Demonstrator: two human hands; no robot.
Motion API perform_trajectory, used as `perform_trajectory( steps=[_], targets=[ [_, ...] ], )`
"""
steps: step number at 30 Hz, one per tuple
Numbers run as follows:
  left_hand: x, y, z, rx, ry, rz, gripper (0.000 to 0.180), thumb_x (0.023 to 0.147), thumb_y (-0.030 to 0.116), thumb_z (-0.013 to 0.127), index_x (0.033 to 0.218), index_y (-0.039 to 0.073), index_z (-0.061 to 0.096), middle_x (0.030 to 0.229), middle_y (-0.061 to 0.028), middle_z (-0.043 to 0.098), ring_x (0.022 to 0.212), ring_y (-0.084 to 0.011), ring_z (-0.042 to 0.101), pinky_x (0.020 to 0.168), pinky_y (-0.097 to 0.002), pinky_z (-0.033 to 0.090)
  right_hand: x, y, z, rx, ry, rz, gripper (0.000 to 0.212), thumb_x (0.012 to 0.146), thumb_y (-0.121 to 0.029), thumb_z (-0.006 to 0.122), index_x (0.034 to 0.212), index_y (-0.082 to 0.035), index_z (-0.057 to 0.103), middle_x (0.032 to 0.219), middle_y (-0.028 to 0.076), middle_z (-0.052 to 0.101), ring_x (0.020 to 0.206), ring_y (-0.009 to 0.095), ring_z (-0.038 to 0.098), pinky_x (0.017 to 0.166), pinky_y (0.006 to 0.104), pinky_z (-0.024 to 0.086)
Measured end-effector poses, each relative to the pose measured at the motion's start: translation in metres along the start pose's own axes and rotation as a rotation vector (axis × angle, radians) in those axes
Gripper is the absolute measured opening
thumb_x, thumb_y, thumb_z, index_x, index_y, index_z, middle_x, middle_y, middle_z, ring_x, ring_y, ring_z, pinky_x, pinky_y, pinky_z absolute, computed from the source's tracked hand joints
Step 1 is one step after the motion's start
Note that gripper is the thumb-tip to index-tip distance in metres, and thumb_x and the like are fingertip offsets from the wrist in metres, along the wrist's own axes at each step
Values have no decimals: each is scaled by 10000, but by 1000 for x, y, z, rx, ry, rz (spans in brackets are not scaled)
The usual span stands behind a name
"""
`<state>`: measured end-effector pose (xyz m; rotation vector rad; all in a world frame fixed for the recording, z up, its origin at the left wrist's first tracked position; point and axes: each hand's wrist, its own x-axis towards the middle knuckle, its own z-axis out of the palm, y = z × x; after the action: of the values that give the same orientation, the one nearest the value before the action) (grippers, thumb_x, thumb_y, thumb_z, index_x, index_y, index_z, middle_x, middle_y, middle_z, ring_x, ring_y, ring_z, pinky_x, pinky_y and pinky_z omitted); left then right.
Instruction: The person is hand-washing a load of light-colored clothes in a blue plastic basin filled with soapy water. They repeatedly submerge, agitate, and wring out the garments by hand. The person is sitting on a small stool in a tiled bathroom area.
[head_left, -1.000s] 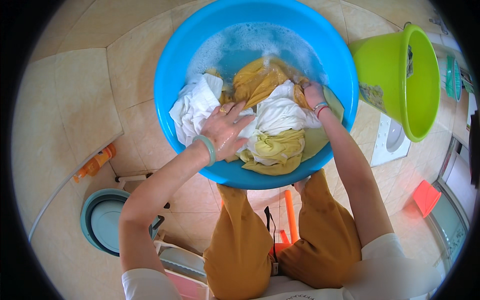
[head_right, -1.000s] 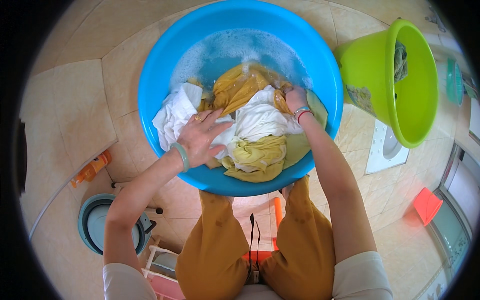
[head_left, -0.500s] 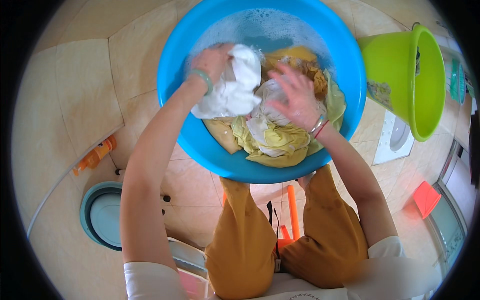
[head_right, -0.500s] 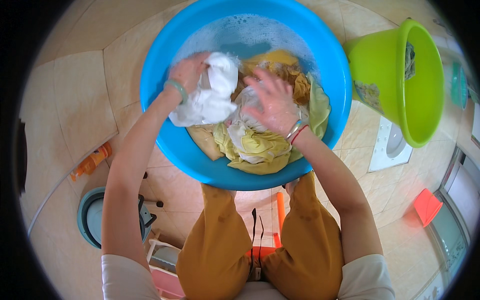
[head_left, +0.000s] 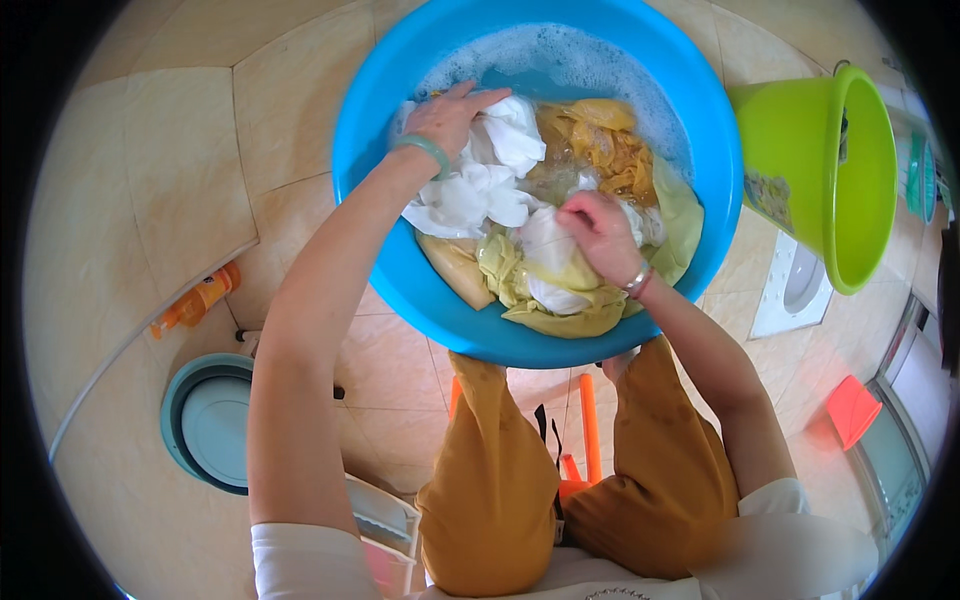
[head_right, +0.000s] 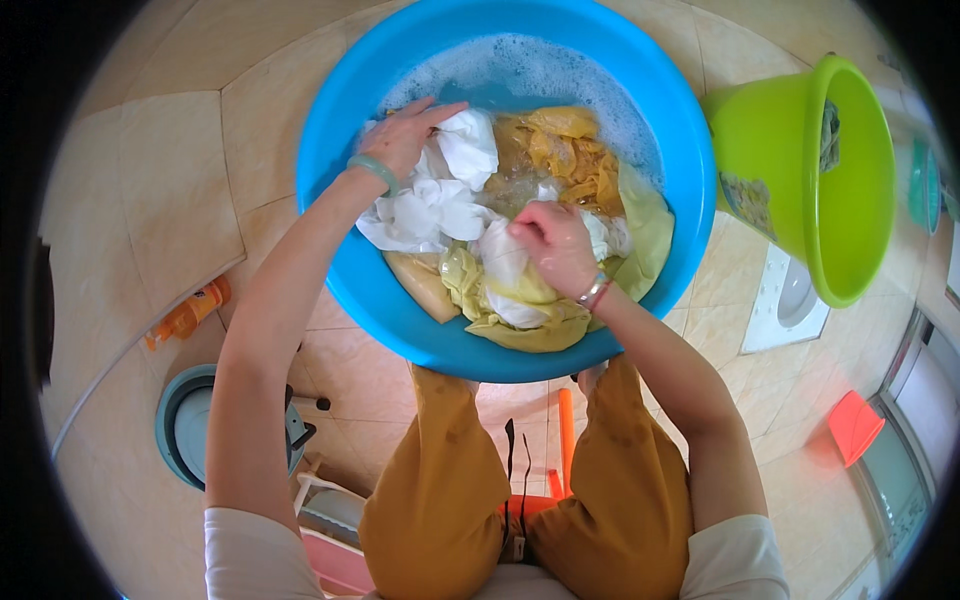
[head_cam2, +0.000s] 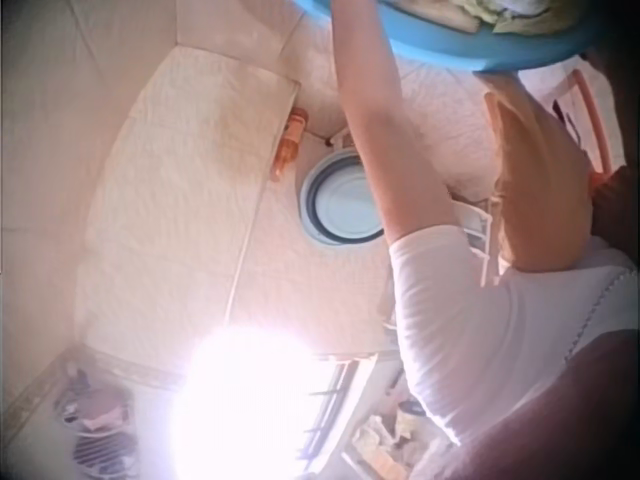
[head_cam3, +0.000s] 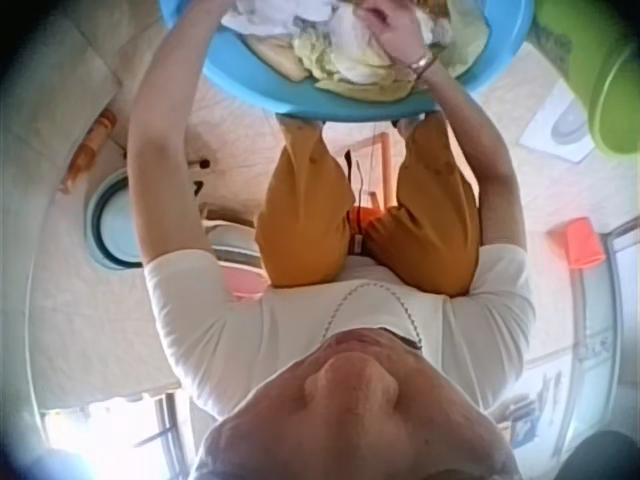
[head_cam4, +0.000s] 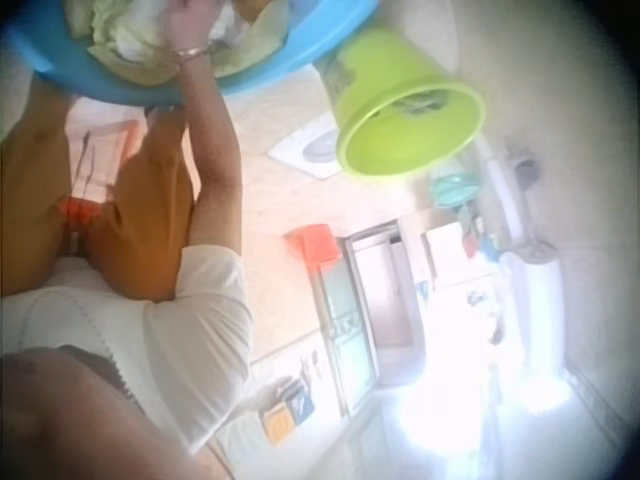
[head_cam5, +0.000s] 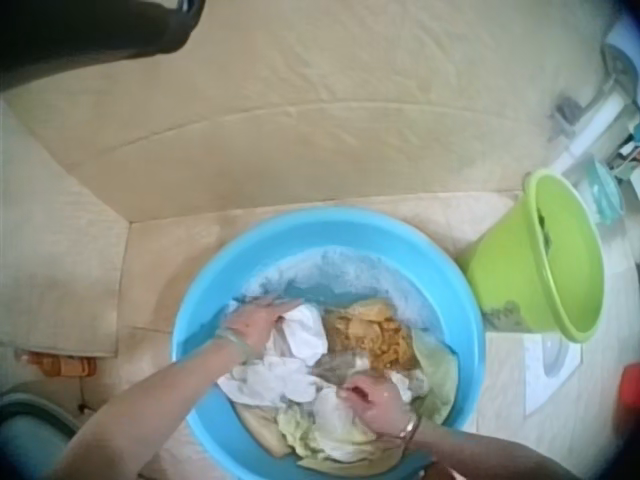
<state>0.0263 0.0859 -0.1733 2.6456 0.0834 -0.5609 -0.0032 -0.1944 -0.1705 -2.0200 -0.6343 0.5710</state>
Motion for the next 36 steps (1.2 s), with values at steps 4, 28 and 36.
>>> perform_trajectory(
  steps=[4,28,36],
  targets=[
    [2,-9,10,-86,-124,30,544,895,3,393,1313,319,539,1492,-121,362,1326,-337,408,1106,-391,346,-4,-38,-34,622,181,348,104,939,-133,573,876,-50,577,757,-48,507,701,32,415,617,186,337],
    [-70,44,28,-1283,-277,-122,527,862,208,706,1301,6,497,1293,-82,529,1188,-187,498,1034,-320,389,51,-91,-71,1328,359,486,233,939,-237,611,1021,-19,597,957,54,629,890,148,607,789,287,485],
    [-106,60,3,-1296,40,-113,408,815,34,689,1204,-3,570,1098,-38,632,1005,-112,570,878,-276,464,23,-44,-52,749,236,468,337,921,-353,633,986,-22,618,903,12,576,853,66,496,764,219,415]
  ],
)
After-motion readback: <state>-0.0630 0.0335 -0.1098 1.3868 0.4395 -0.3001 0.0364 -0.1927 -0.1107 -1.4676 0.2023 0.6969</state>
